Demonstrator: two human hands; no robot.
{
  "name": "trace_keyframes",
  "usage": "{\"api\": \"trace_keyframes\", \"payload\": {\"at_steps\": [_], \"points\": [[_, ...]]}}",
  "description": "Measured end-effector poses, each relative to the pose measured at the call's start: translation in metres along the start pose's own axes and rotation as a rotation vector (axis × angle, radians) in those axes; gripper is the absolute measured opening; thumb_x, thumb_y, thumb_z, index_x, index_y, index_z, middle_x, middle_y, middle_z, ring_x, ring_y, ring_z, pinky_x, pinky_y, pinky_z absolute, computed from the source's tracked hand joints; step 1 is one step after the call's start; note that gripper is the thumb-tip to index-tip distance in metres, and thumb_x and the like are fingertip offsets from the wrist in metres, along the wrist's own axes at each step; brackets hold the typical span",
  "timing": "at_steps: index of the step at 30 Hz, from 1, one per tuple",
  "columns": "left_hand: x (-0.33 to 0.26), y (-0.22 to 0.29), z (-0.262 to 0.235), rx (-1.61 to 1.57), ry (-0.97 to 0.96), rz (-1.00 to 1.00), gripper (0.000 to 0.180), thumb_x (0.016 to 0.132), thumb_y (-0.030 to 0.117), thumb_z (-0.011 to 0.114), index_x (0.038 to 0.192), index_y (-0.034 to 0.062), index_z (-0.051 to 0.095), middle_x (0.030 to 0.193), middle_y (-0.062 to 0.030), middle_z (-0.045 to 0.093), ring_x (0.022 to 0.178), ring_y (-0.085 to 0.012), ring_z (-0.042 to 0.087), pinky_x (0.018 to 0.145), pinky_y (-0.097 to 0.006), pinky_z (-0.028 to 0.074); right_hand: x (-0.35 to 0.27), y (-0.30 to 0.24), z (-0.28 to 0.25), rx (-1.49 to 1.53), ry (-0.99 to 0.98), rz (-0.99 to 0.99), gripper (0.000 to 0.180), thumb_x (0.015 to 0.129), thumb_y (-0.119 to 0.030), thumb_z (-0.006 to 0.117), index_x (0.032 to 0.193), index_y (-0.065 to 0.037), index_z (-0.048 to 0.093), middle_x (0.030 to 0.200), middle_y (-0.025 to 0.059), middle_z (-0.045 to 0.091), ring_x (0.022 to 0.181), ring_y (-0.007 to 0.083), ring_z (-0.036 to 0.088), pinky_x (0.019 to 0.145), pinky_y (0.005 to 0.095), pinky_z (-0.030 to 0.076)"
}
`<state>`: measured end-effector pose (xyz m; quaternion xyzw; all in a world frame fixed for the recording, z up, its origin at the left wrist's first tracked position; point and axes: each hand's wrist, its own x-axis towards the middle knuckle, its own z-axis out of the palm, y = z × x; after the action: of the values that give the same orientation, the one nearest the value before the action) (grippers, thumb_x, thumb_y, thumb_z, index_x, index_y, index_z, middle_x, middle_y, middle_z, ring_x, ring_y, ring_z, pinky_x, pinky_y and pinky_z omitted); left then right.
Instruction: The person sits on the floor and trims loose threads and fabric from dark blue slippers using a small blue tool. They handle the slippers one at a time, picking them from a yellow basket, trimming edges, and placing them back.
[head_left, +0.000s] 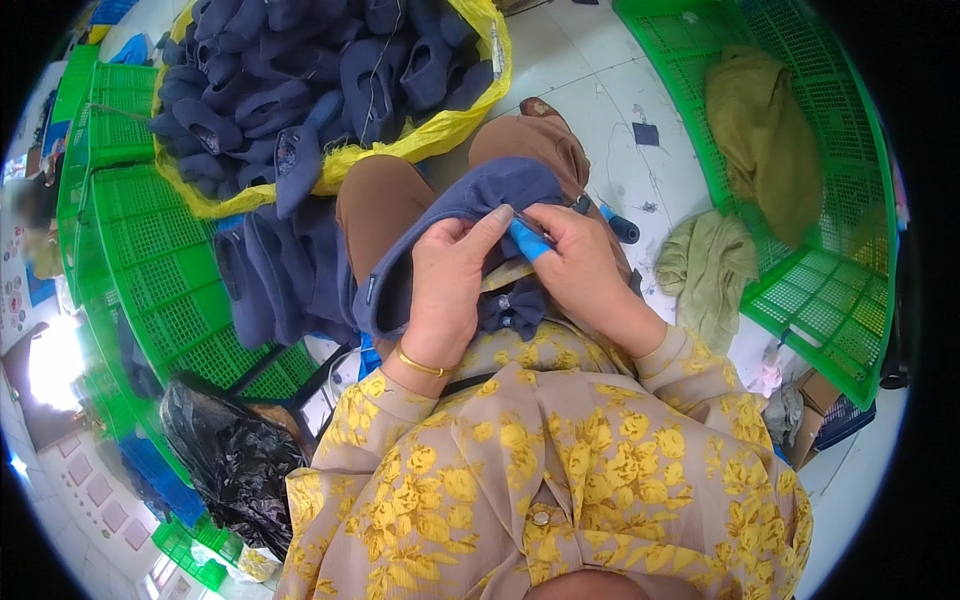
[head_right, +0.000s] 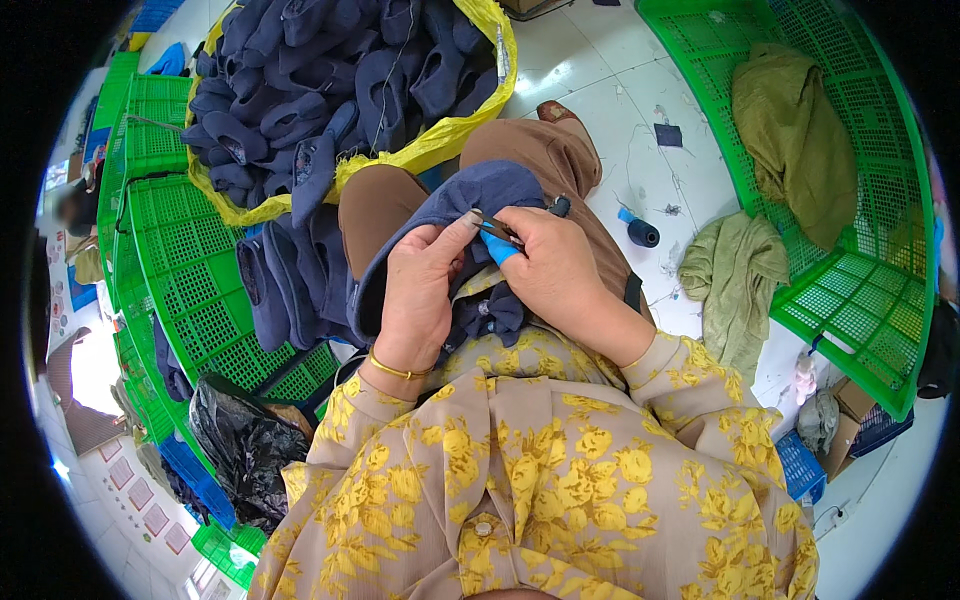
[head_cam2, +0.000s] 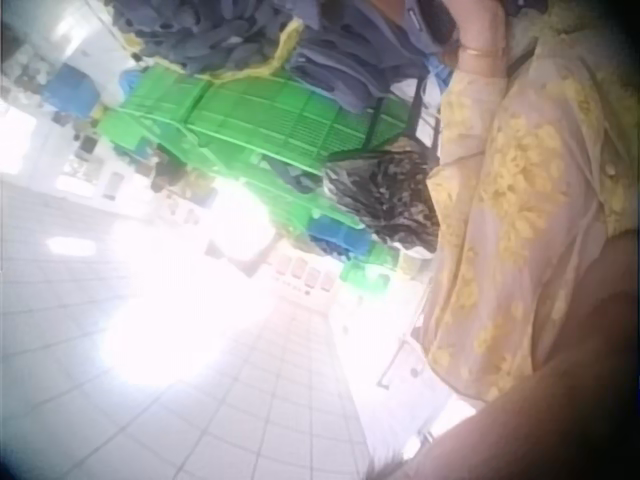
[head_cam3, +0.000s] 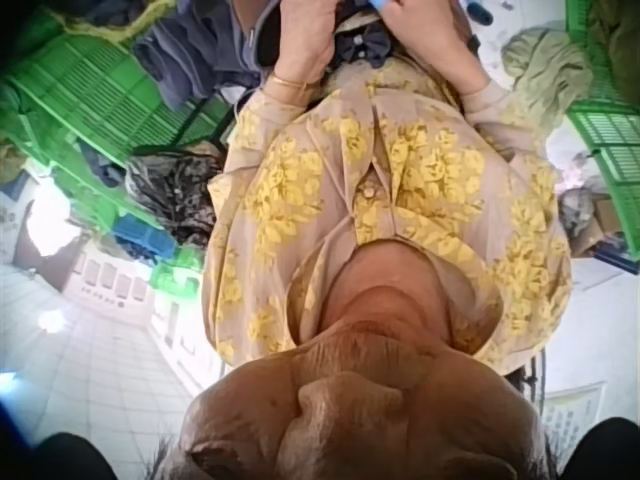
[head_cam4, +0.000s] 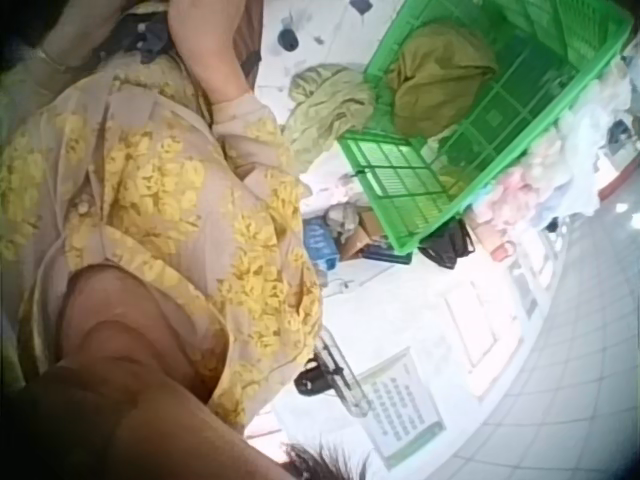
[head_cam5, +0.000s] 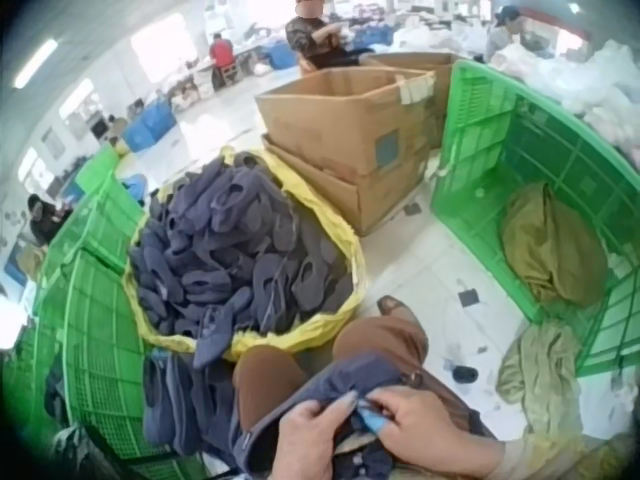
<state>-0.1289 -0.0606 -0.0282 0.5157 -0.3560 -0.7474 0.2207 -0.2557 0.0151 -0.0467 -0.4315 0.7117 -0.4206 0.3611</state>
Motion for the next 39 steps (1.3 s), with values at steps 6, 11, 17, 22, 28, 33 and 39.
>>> {"api": "trace_keyframes", "payload": {"at_steps": [6, 11, 17, 22, 28, 33, 39], "points": [[0.004, -0.003, -0.002, 0.087, 0.033, -0.022, 0.024, 0.088, 0.017, 0.069, 0.070, 0.0104, 0.053, 0.066, 0.0050, 0.049, 0.060, -0.0035, 0.039, 0.056, -0.020, 0.031, -0.006, -0.001, -0.001, 0.022, -0.007, 0.013, 0.016, 0.084, -0.008, 0.061, 0.099, -0.001, 0.061, 0.086, 0.0165, 0.064, 0.073, 0.0340, 0.061, 0.064, 0.0381, 0.047], [0.000, 0.000, -0.009, 0.000, -0.104, -0.039, 0.014, 0.091, 0.014, 0.064, 0.083, 0.0035, 0.060, 0.075, 0.0014, 0.058, 0.066, -0.0051, 0.051, 0.060, -0.020, 0.041, -0.010, 0.007, -0.014, 0.205, 0.021, 0.041, 0.010, 0.091, -0.007, 0.057, 0.100, -0.002, 0.059, 0.084, 0.0141, 0.064, 0.069, 0.0236, 0.062, 0.063, 0.0325, 0.047], [0.002, -0.005, -0.019, -0.073, -0.207, -0.013, 0.013, 0.092, 0.012, 0.062, 0.092, -0.0007, 0.063, 0.083, -0.0011, 0.064, 0.074, -0.0060, 0.056, 0.068, -0.020, 0.045, -0.017, 0.005, -0.008, 0.332, -0.055, 0.095, 0.016, 0.088, -0.003, 0.057, 0.103, -0.001, 0.064, 0.078, 0.0156, 0.064, 0.065, 0.0129, 0.057, 0.063, 0.0283, 0.047], [0.004, -0.007, -0.023, -0.049, -0.212, -0.011, 0.012, 0.092, 0.011, 0.063, 0.091, -0.0007, 0.063, 0.082, -0.0003, 0.061, 0.073, -0.0058, 0.052, 0.068, -0.020, 0.042, -0.018, 0.004, -0.009, 0.306, -0.064, 0.093, 0.021, 0.084, 0.000, 0.056, 0.103, -0.002, 0.066, 0.075, 0.0154, 0.063, 0.063, 0.0137, 0.056, 0.060, 0.0288, 0.046], [0.004, -0.010, -0.025, -0.067, -0.225, 0.009, 0.014, 0.092, 0.011, 0.062, 0.097, -0.0024, 0.064, 0.086, -0.0018, 0.063, 0.077, -0.0068, 0.054, 0.073, -0.021, 0.044, -0.016, 0.002, -0.012, 0.273, -0.101, 0.094, 0.024, 0.082, 0.001, 0.054, 0.102, -0.002, 0.067, 0.073, 0.0161, 0.063, 0.059, 0.0187, 0.055, 0.058, 0.0307, 0.045], [0.000, -0.007, -0.020, -0.131, -0.273, 0.024, 0.019, 0.093, 0.008, 0.060, 0.107, -0.0046, 0.062, 0.100, -0.0058, 0.066, 0.088, -0.0099, 0.059, 0.084, -0.024, 0.046, -0.012, 0.002, -0.013, 0.218, -0.128, 0.078, 0.028, 0.076, 0.002, 0.053, 0.100, -0.003, 0.067, 0.075, 0.0183, 0.064, 0.064, 0.0303, 0.061, 0.060, 0.0368, 0.047], [0.003, -0.009, -0.023, -0.133, -0.271, 0.023, 0.013, 0.093, 0.008, 0.060, 0.102, -0.0019, 0.060, 0.102, -0.0069, 0.066, 0.092, -0.0119, 0.060, 0.086, -0.026, 0.046, -0.009, 0.016, -0.002, 0.158, -0.096, -0.012, 0.030, 0.074, 0.003, 0.052, 0.100, -0.006, 0.062, 0.079, 0.0170, 0.064, 0.074, 0.0369, 0.063, 0.065, 0.0417, 0.048]]}}
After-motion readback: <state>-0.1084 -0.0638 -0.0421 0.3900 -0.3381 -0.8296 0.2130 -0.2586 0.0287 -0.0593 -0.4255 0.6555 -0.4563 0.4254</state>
